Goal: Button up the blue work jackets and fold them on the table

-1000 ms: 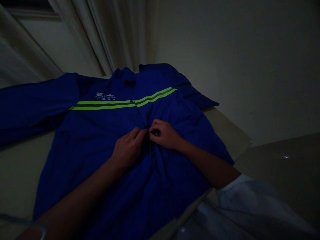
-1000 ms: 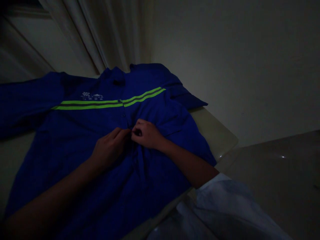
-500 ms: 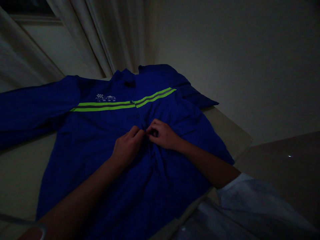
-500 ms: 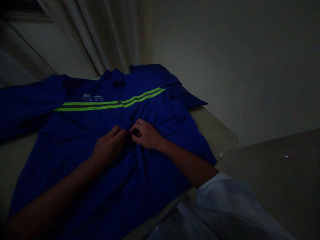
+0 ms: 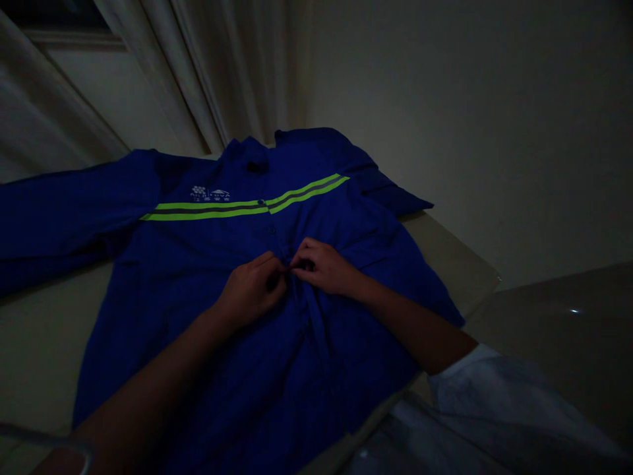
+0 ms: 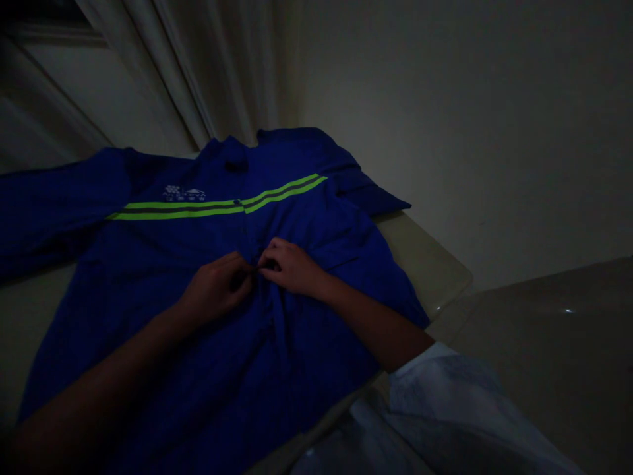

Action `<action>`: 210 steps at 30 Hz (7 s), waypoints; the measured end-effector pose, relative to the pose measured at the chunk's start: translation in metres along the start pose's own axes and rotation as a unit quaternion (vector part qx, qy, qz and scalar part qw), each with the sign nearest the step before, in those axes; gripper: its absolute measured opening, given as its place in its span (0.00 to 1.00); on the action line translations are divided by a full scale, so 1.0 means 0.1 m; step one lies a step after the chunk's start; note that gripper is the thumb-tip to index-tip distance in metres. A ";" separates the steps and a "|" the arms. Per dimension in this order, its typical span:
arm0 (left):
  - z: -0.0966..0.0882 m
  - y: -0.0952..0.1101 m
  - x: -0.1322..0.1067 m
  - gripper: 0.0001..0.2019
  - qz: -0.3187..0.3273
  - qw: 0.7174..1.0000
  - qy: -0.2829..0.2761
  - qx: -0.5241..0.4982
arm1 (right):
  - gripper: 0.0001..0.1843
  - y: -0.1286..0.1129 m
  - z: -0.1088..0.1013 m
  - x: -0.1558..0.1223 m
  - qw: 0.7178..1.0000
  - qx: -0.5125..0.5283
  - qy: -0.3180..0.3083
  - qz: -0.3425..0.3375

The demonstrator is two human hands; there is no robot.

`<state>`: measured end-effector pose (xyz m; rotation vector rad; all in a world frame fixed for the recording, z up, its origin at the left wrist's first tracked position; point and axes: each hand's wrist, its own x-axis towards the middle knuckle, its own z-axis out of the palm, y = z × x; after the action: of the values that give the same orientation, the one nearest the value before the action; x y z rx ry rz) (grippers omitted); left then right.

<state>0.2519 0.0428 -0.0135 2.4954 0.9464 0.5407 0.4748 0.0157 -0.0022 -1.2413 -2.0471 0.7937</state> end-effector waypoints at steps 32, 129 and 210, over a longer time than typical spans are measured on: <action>-0.02 0.07 0.02 0.07 -0.021 0.996 -0.036 0.075 | 0.09 -0.03 0.04 -0.04 0.998 -0.066 -0.006 -0.002; 0.02 0.03 -0.01 0.09 0.005 0.987 -0.011 0.159 | 0.08 -0.03 0.05 -0.02 0.998 -0.062 0.014 0.016; -0.26 0.22 0.15 0.15 -0.316 0.845 -0.081 -0.423 | 0.02 -0.12 0.06 -0.02 0.995 -0.052 0.036 -0.072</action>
<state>0.2613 0.0445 0.0220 1.3168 1.0736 0.3879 0.4647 0.0084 0.0022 -1.1453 -2.1135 0.5737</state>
